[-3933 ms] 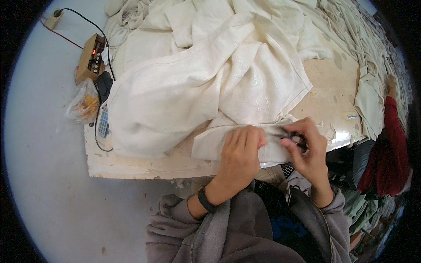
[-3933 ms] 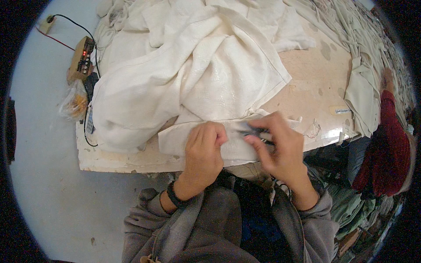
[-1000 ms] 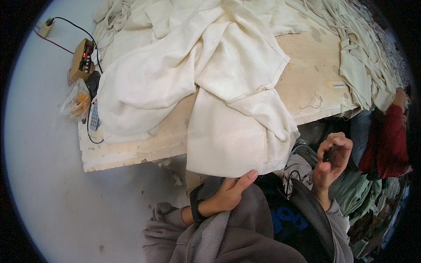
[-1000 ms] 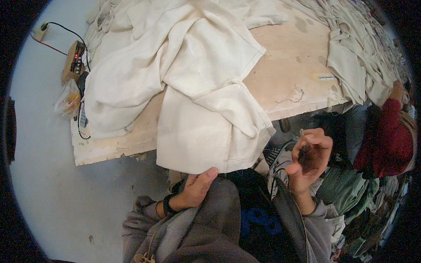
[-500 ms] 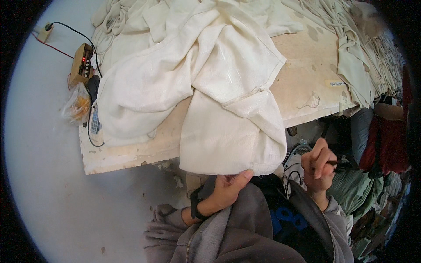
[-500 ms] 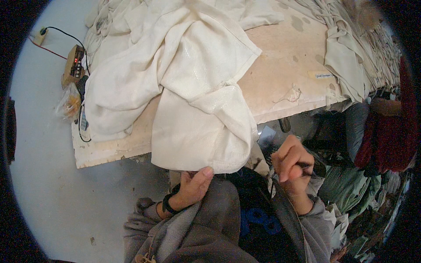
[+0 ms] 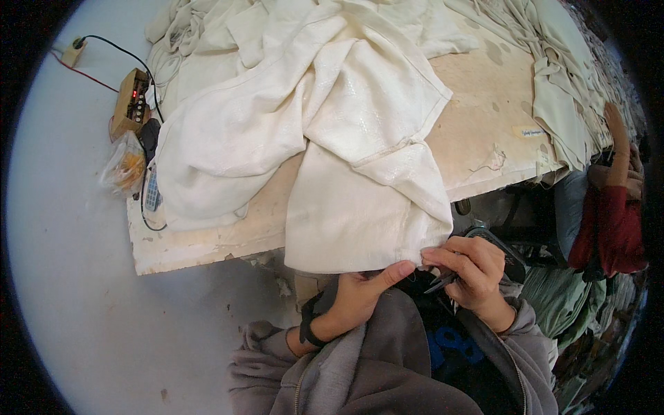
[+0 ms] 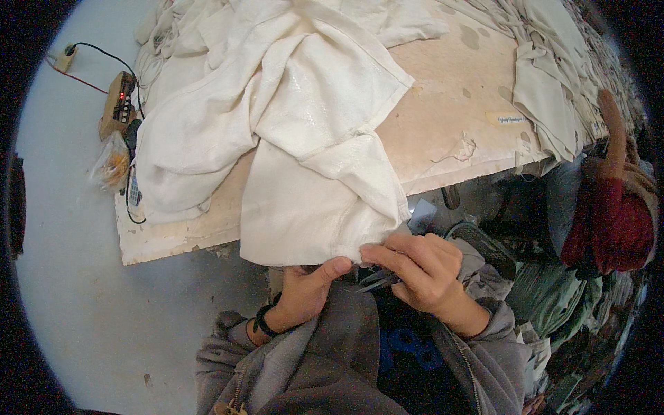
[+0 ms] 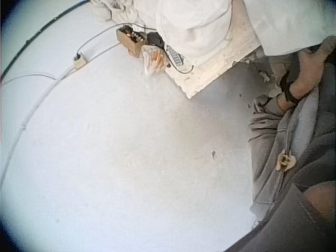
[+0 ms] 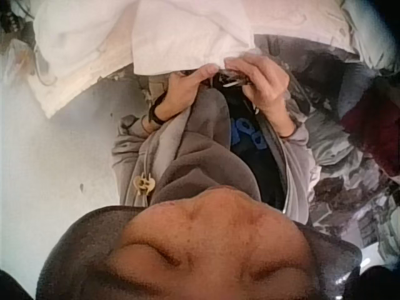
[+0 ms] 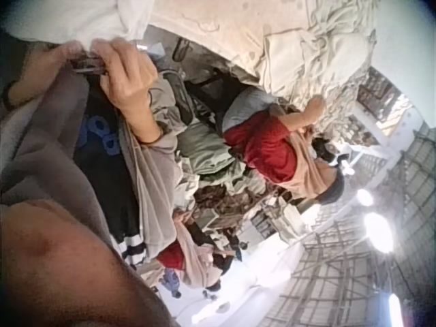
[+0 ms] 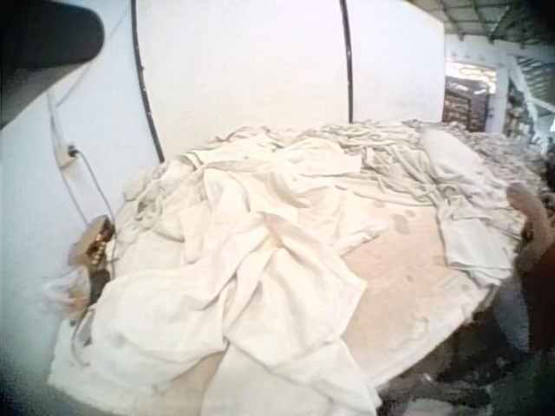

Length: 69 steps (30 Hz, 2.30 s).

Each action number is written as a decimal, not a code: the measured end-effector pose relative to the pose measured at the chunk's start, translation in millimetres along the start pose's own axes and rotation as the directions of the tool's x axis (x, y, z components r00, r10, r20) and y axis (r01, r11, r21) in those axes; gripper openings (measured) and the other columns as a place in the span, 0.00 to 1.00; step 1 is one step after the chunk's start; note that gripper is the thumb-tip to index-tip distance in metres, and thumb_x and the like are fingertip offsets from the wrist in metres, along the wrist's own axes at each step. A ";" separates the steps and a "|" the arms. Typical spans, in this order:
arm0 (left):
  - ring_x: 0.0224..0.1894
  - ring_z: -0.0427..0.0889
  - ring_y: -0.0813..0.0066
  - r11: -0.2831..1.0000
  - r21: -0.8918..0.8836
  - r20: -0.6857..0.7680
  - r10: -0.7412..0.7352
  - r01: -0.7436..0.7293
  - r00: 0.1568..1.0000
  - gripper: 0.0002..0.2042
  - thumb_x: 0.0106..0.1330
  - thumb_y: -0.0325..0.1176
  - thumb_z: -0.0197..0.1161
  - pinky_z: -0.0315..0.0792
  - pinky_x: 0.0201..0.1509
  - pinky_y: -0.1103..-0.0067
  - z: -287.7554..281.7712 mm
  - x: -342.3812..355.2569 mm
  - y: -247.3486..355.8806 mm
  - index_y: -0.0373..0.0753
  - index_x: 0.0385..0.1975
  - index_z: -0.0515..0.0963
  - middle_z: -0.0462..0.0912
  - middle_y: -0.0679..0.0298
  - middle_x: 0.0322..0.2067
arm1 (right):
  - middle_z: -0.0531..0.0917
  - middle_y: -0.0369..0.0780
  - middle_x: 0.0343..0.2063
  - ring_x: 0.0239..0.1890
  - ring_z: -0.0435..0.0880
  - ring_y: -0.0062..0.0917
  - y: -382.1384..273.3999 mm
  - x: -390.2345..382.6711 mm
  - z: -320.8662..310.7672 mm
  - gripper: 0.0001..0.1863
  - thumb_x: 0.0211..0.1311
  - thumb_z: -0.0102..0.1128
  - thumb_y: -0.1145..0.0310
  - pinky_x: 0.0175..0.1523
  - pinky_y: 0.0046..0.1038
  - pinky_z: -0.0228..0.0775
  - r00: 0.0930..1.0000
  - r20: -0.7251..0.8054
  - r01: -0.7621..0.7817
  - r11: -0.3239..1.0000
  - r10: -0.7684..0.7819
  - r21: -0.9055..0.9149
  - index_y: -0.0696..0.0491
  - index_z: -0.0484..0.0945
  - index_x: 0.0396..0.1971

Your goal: The person uses a small blade to cut and trim a large white fabric on a work table. They repeatedly lift, fold, and reposition the fabric to access different edges, making precise cuts along seams and corners. The person handles the fabric and blade continuously throughout the clip.

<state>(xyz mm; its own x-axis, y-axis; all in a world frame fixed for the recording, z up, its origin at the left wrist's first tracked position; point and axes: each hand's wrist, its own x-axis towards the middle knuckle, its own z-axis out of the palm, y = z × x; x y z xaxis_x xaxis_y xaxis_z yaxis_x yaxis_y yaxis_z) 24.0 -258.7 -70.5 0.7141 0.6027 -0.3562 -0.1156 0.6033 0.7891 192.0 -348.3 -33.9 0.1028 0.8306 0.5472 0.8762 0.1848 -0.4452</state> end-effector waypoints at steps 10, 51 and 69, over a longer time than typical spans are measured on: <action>0.56 0.71 0.62 0.978 -0.137 0.054 -0.148 0.154 0.987 0.25 0.62 0.24 0.59 0.68 0.59 0.65 2.9 -0.1 1.0 0.34 0.58 0.59 0.69 0.56 0.54 | 0.70 0.37 0.25 0.21 0.67 0.21 3.3 4.9 17.1 0.06 0.53 0.59 0.72 0.23 0.20 0.57 0.947 -0.054 -0.250 0.830 0.318 0.499 0.53 0.69 0.25; 0.61 0.66 0.54 0.630 -0.749 0.384 0.164 0.202 0.909 0.27 0.69 0.44 0.37 0.59 0.65 0.56 -14.0 9.9 6.9 0.31 0.61 0.57 0.69 0.50 0.56 | 0.71 0.30 0.18 0.12 0.60 0.09 2.3 -8.0 5.3 0.25 0.51 0.68 0.68 0.16 0.15 0.45 0.600 0.380 -0.423 -0.125 0.704 0.898 0.60 0.69 0.47; 0.59 0.66 0.55 -0.356 0.932 0.325 0.729 -0.072 0.603 0.18 0.55 0.32 0.60 0.58 0.61 0.62 -30.9 47.5 82.3 0.36 0.46 0.73 0.74 0.53 0.51 | 0.79 0.35 0.38 0.35 0.75 0.12 116.6 -36.3 -105.1 0.12 0.61 0.57 0.72 0.37 0.14 0.66 0.423 -0.609 -0.393 0.741 0.671 0.544 0.57 0.75 0.44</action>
<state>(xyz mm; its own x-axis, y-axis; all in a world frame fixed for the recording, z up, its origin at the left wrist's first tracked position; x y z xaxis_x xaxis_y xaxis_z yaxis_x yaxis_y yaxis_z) 27.1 -164.3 -38.0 0.5705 0.6335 0.5226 0.6333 -0.7445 0.2112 339.8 -412.1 -31.2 0.9183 0.1554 0.3640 0.3526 0.0966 -0.9308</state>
